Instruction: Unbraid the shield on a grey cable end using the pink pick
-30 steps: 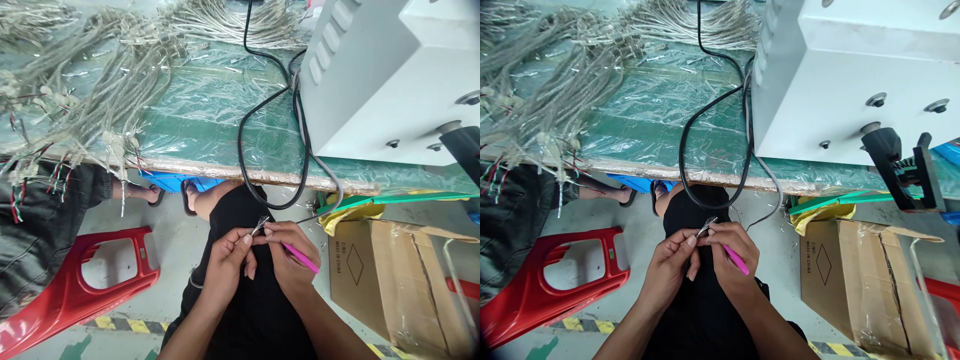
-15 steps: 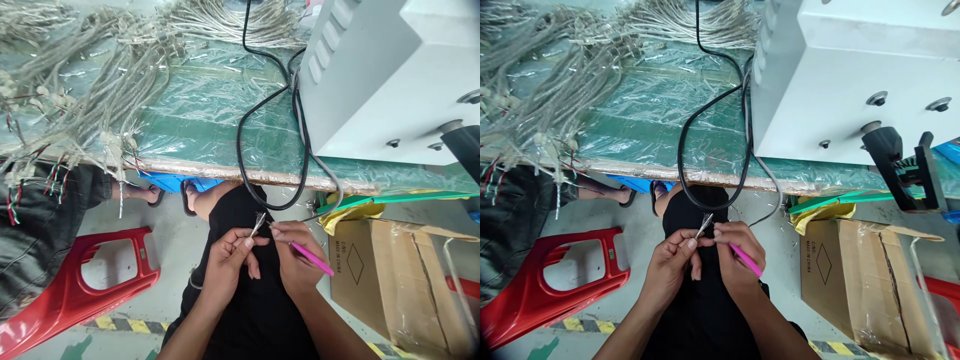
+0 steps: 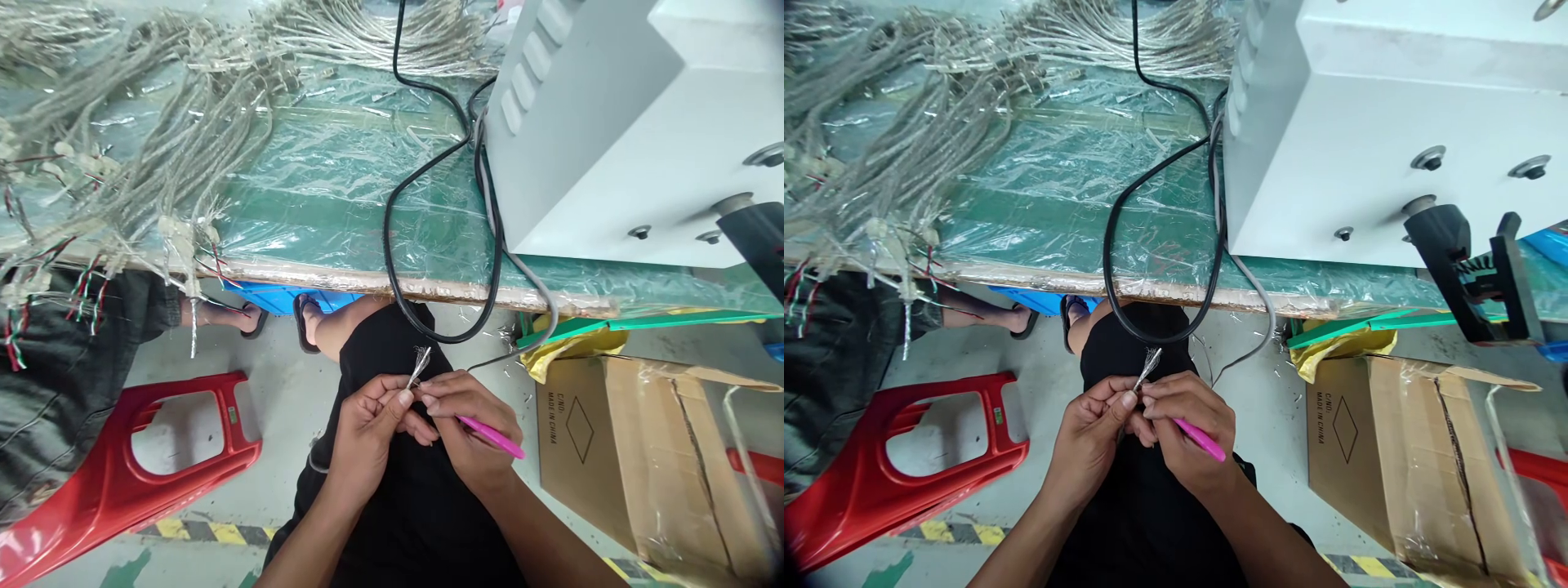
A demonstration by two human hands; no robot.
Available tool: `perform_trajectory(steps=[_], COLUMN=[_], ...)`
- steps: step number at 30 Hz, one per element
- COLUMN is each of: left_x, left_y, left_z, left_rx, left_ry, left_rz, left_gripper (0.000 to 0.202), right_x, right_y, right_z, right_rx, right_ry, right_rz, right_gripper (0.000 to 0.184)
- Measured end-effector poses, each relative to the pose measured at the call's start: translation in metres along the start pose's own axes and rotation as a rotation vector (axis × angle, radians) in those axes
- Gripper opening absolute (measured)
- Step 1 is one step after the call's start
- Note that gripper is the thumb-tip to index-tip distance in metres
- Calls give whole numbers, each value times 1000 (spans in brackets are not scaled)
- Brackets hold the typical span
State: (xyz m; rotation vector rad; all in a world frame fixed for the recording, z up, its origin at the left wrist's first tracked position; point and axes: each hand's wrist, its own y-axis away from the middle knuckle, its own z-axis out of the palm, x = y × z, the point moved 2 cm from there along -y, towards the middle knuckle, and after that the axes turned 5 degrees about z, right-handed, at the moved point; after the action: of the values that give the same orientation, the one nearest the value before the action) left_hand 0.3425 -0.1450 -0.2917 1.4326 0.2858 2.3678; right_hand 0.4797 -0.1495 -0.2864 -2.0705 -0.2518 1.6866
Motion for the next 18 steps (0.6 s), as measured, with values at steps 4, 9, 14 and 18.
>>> perform_trajectory(steps=[4,9,14,18], left_x=[0,-1,-2,0], left_y=[0,-2,-1,0], left_z=[0,0,-1,0], left_rx=[9,18,0,-14], left_ry=[-1,8,13,6], left_rz=[-2,1,3,7], left_gripper=[16,15,13,12], right_x=[1,1,1,1], right_y=[1,1,2,2], right_z=[0,-1,0,0], right_rx=[-7,-13,-19,-10], right_ry=[-3,-9,-4,-4], right_rz=[8,9,18,20], right_gripper=[30,31,32,33])
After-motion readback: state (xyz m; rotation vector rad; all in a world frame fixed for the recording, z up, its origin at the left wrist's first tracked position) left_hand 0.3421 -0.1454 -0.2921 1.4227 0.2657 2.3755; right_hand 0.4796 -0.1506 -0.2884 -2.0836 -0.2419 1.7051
